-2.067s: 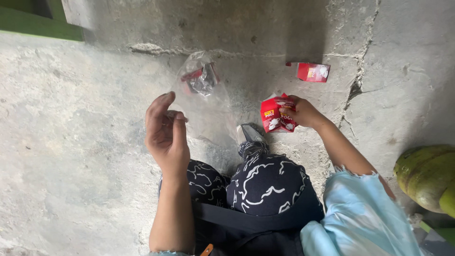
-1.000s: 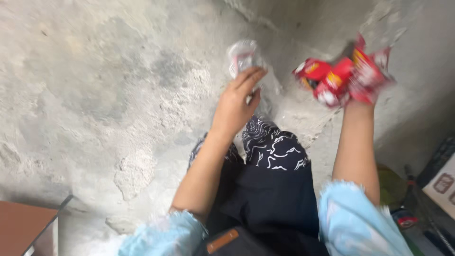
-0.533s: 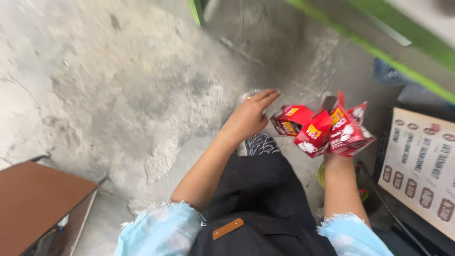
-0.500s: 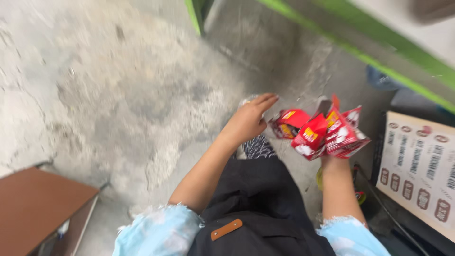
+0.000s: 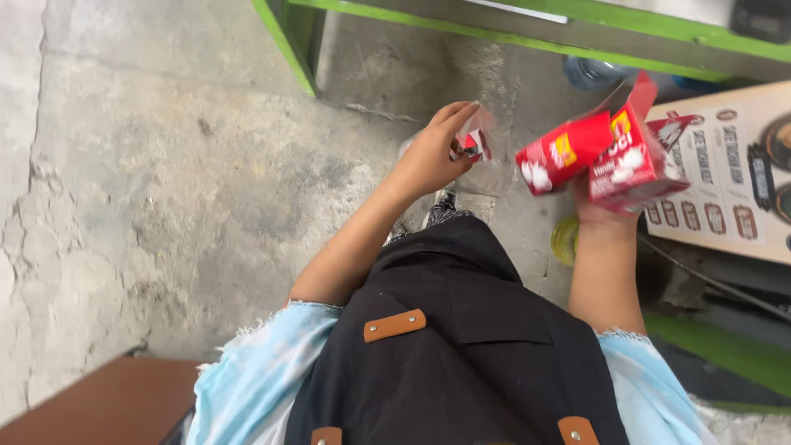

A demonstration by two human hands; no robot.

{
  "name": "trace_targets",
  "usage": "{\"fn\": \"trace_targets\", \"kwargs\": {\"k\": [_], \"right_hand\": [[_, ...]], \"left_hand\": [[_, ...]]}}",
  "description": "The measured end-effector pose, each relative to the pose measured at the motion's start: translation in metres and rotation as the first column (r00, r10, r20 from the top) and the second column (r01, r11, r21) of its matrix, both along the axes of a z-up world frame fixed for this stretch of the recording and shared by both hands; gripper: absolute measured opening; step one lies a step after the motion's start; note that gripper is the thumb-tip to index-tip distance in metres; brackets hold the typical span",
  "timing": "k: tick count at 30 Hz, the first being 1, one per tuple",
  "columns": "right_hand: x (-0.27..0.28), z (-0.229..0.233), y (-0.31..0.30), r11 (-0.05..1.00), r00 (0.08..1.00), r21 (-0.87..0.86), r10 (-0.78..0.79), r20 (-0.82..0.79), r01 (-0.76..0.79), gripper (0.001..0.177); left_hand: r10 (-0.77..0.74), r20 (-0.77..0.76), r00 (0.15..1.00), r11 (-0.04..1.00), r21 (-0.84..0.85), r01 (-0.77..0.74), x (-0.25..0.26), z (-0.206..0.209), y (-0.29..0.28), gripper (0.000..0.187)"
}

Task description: The person empties tea leaves from small boxes and a foil packet into a plastic container, then wipes the counter with a cloth.

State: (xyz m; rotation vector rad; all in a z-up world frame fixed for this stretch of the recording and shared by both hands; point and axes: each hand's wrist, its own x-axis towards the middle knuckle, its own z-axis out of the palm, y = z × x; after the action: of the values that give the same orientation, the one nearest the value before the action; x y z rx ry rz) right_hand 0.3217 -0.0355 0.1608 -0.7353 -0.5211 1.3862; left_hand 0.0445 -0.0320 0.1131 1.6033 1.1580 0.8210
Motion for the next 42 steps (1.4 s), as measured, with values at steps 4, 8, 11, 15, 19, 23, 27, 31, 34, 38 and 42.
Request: {"fn": "trace_targets", "kwargs": {"k": [4,8,11,15,19,23,27,31,34,38,42], "right_hand": [[-0.006,0.017,-0.023,0.999,0.999,0.012,0.05,-0.006,-0.05,0.048],[-0.012,-0.011,-0.035,0.987,0.998,-0.159,-0.015,-0.068,0.004,0.044],[-0.003,-0.018,-0.04,0.992,0.995,-0.098,-0.073,0.075,0.08,0.039],[-0.005,-0.003,-0.05,0.991,0.944,-0.129,0.064,0.323,-0.023,0.039],[0.003,0.017,-0.055,0.982,0.939,-0.186,0.039,0.342,0.027,0.037],[0.024,0.039,-0.06,0.976,0.982,-0.131,-0.163,0.095,0.175,0.033],[0.023,0.035,-0.063,0.97,0.887,0.068,-0.241,0.395,0.234,0.035],[0.007,0.024,-0.068,0.953,0.538,0.212,-0.297,0.789,0.215,0.02],[0.004,0.028,-0.066,0.875,0.114,0.478,-0.484,0.868,0.075,0.017],[0.018,0.038,-0.076,0.86,-0.045,0.491,-0.501,0.864,-0.137,0.029],[0.033,0.036,-0.097,0.912,-0.073,0.305,-0.336,0.939,-0.275,0.042]], "left_hand": [[-0.061,0.06,0.996,0.983,-0.167,0.07,0.013,0.022,-0.004,0.077],[-0.135,0.147,0.98,0.977,-0.144,0.157,0.022,0.038,-0.005,0.08],[-0.161,0.194,0.968,0.972,-0.137,0.189,0.029,0.042,-0.007,0.08],[-0.177,0.256,0.95,0.977,-0.068,0.2,0.039,0.035,-0.006,0.083],[-0.177,0.22,0.959,0.972,-0.114,0.206,0.047,0.031,-0.007,0.078],[-0.185,0.212,0.959,0.976,-0.072,0.205,0.046,0.036,-0.004,0.076],[-0.166,0.178,0.97,0.984,-0.037,0.176,0.052,0.043,-0.003,0.076],[-0.183,0.173,0.968,0.972,-0.116,0.205,0.064,0.051,-0.008,0.082],[-0.219,0.17,0.961,0.971,-0.056,0.232,0.075,0.052,-0.008,0.08],[-0.205,0.176,0.963,0.966,-0.122,0.228,0.089,0.057,-0.005,0.077],[-0.242,0.221,0.945,0.952,-0.133,0.275,0.118,0.062,-0.009,0.076]]}}
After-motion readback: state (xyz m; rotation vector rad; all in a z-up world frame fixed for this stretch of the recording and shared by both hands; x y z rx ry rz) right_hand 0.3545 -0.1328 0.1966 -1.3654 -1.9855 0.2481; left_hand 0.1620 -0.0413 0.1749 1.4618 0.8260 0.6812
